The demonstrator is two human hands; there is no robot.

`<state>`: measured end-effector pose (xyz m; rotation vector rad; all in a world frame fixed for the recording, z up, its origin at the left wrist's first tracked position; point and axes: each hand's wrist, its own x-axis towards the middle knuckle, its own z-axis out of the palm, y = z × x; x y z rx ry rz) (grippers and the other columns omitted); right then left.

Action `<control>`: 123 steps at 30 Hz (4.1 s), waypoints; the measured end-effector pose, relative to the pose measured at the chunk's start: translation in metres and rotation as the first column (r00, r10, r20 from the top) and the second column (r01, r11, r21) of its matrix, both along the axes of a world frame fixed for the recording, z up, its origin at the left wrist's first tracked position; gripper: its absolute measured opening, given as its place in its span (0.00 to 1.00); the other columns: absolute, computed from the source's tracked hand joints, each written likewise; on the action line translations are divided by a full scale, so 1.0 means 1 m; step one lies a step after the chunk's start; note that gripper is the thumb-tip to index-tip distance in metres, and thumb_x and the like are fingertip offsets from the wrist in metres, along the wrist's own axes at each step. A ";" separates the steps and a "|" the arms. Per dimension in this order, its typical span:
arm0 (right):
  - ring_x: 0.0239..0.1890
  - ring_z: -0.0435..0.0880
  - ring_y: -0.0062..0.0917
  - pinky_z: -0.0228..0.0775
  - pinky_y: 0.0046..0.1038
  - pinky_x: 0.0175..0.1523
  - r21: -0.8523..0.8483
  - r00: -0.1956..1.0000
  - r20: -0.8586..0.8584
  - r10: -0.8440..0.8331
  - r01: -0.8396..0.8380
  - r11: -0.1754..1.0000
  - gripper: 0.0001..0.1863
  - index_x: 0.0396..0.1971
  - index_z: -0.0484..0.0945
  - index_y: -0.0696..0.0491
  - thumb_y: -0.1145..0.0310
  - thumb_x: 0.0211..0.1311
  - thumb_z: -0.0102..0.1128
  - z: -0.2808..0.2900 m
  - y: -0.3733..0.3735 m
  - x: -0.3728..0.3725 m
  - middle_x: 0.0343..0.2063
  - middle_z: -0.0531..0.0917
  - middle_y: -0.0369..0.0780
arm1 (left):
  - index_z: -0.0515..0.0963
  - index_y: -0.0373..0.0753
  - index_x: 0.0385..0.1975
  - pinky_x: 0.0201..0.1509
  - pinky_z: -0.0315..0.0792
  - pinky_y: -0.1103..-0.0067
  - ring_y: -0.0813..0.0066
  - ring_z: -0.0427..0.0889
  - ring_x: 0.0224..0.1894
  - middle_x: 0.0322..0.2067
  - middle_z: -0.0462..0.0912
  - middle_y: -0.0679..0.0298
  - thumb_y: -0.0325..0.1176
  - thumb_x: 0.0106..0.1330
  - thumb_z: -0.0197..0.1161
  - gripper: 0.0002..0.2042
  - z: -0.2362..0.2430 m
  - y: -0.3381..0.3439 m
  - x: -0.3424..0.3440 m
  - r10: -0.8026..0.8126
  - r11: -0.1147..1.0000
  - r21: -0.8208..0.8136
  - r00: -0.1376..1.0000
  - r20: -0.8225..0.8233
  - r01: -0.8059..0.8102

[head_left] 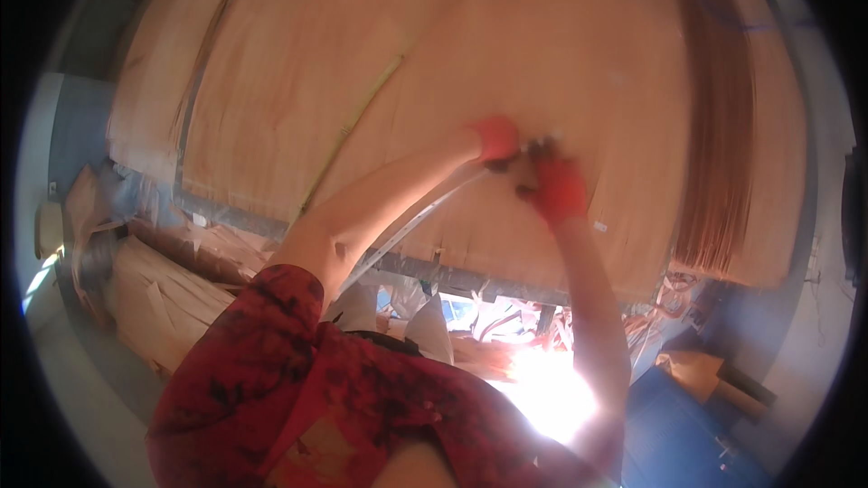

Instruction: The person measures sheets of wood veneer with a tape measure and scrapes the surface with a handheld tool.

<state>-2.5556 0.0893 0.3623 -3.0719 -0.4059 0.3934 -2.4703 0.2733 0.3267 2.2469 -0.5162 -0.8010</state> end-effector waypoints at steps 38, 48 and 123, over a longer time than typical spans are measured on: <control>0.73 0.60 0.34 0.66 0.44 0.60 0.132 0.962 0.187 0.197 -0.223 0.966 0.33 0.70 0.63 0.41 0.51 0.66 0.54 -0.073 0.097 0.110 0.72 0.63 0.36 | 0.83 0.33 0.26 0.25 0.74 0.72 0.74 0.81 0.20 0.18 0.82 0.61 0.36 0.59 0.63 0.11 0.058 0.176 0.050 0.319 0.900 0.261 0.936 0.150 -0.349; 0.73 0.58 0.40 0.61 0.45 0.66 0.197 0.977 0.200 0.073 -0.113 0.974 0.40 0.72 0.60 0.48 0.46 0.64 0.58 -0.052 0.114 0.098 0.72 0.62 0.39 | 0.81 0.43 0.38 0.17 0.64 0.79 0.78 0.74 0.14 0.19 0.81 0.65 0.42 0.67 0.59 0.11 0.219 0.548 -0.121 0.817 0.341 0.158 0.376 0.438 -0.927; 0.45 0.85 0.37 0.81 0.34 0.39 0.643 0.663 -0.727 -0.179 0.566 -0.516 0.13 0.48 0.76 0.48 0.63 0.67 0.62 0.016 0.284 -0.044 0.44 0.83 0.44 | 0.81 0.33 0.37 0.18 0.72 0.79 0.71 0.81 0.16 0.23 0.86 0.55 0.33 0.64 0.64 0.10 0.125 0.468 -0.282 0.722 0.447 -0.149 0.454 -0.521 -0.882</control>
